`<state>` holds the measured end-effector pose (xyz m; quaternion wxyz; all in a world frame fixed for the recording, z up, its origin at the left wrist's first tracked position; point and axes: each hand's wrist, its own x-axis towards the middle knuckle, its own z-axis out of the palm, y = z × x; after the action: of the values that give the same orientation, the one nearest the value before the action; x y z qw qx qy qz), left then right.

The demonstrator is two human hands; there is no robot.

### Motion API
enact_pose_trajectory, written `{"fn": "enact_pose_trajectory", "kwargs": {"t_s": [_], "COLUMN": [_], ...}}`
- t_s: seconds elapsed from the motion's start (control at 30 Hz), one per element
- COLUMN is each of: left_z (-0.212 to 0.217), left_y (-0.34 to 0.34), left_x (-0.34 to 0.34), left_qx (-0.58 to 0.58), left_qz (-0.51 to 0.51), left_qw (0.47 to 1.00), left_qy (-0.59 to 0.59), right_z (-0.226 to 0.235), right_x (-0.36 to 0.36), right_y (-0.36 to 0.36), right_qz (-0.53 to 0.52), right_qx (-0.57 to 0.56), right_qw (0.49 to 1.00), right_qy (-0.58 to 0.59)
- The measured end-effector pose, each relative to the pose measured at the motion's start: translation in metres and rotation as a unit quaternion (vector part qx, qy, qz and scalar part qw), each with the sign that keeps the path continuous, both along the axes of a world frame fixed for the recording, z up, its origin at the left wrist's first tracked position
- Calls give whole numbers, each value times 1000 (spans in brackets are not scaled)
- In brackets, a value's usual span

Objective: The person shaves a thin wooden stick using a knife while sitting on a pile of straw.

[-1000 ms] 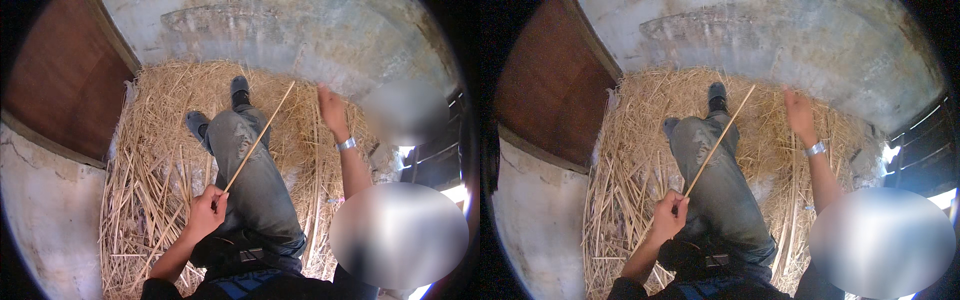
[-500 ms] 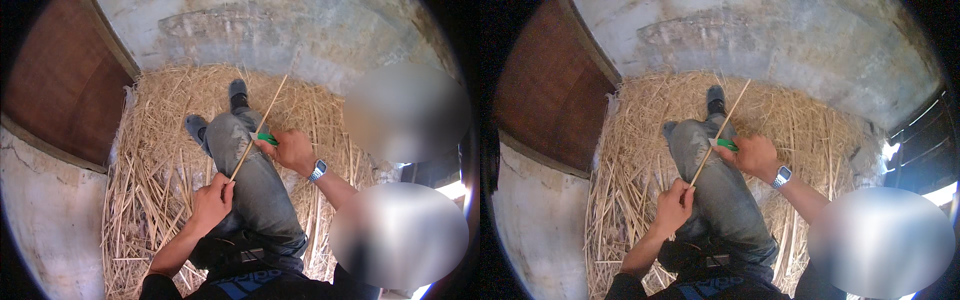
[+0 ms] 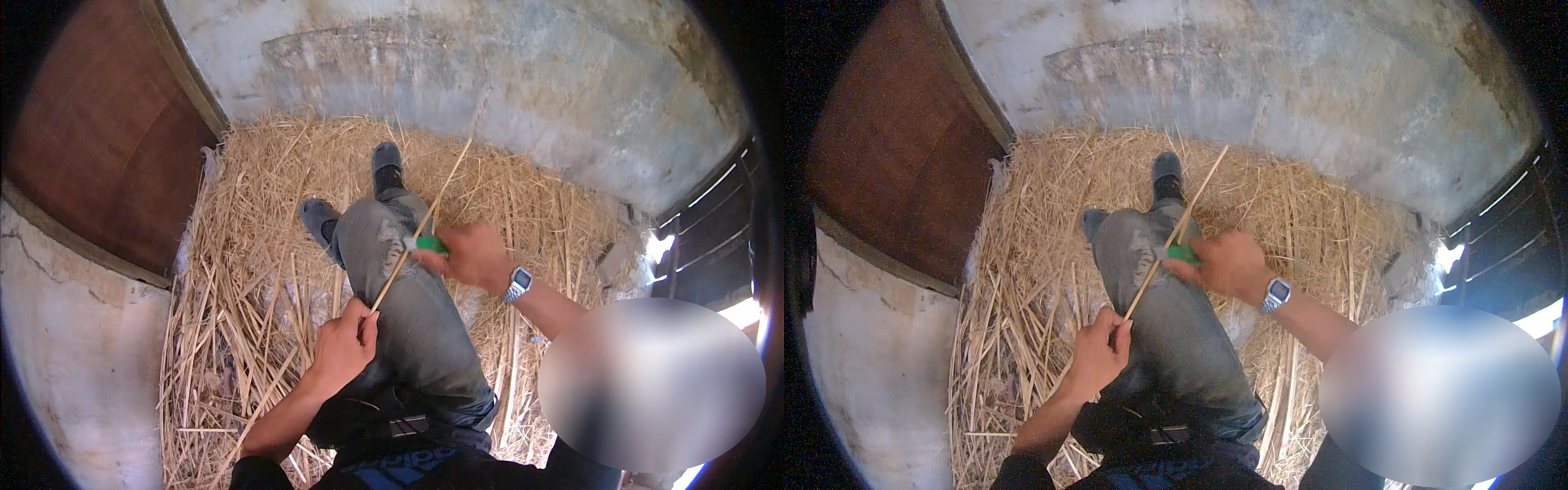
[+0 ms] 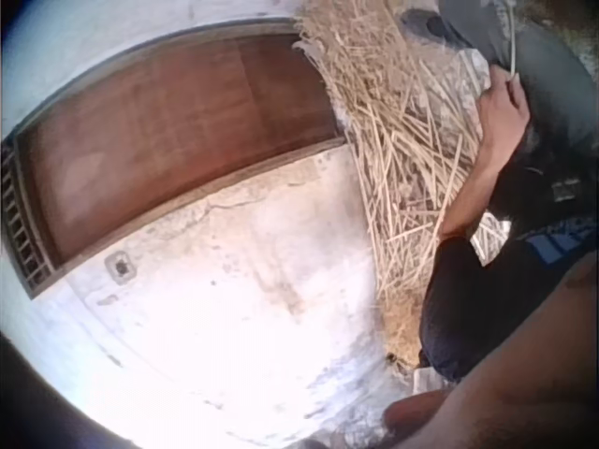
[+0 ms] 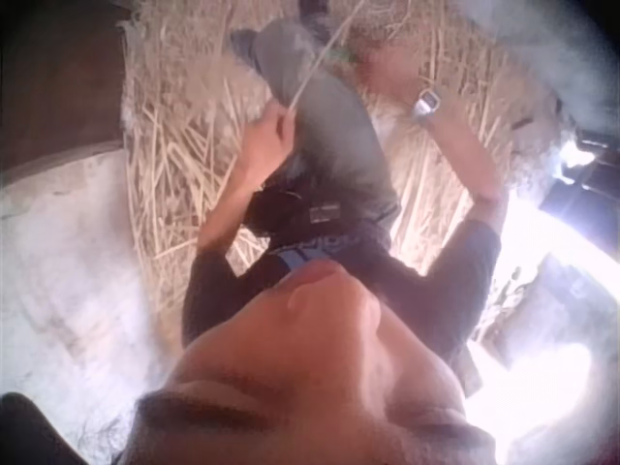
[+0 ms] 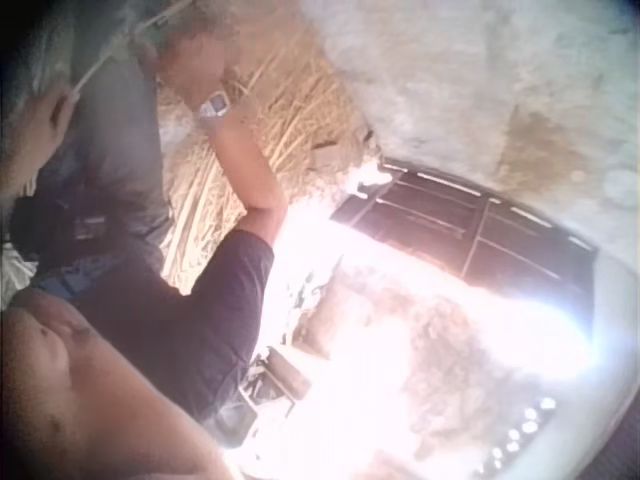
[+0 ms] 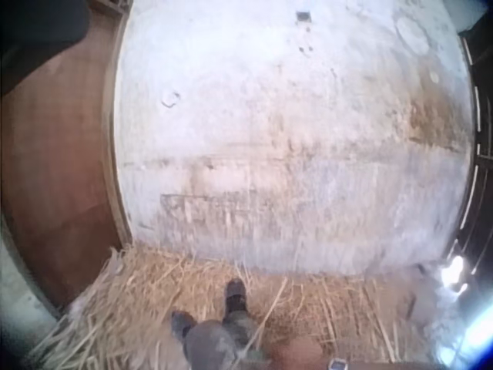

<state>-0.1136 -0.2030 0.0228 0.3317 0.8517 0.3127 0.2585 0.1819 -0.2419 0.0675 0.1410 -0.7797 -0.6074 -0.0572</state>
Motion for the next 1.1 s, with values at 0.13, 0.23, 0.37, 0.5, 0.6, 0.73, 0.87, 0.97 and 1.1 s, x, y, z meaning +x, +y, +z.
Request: {"fn": "enact_pose_trajectory", "kwargs": {"t_s": [0.13,0.23,0.37,0.5,0.6,0.73,0.87,0.97,1.1], "left_z": [-2,-5,4,24,27,22,15,12,14], "left_y": [-7,-11,-5,3,3,0,-5,-5,-2], "left_x": [-17,-27,-13,3,12,9,-6,-11,-6], "left_qx": [-24,-38,-71,-129,-119,-92,-115,-121,-132], "left_qz": [-11,-7,-17,-37,-42,-32,-34,-26,-30], "left_qw": [1000,999,997,991,992,995,993,992,991], "left_qy": [15,5,-32,-9,-9,-20,-19,-21,-22], "right_z": [26,43,39,31,18,8,8,6,-5], "right_x": [118,157,77,-3,-33,-26,41,16,-25], "right_y": [9,-1,-9,-27,-32,-24,-14,-21,-33], "right_qz": [-222,-222,-157,-5,30,-4,-110,-54,34], "right_qx": [78,149,87,43,3,-1,31,32,30], "right_qw": [967,958,974,984,994,994,987,990,995], "right_qy": [101,105,137,174,106,108,114,126,92]}}
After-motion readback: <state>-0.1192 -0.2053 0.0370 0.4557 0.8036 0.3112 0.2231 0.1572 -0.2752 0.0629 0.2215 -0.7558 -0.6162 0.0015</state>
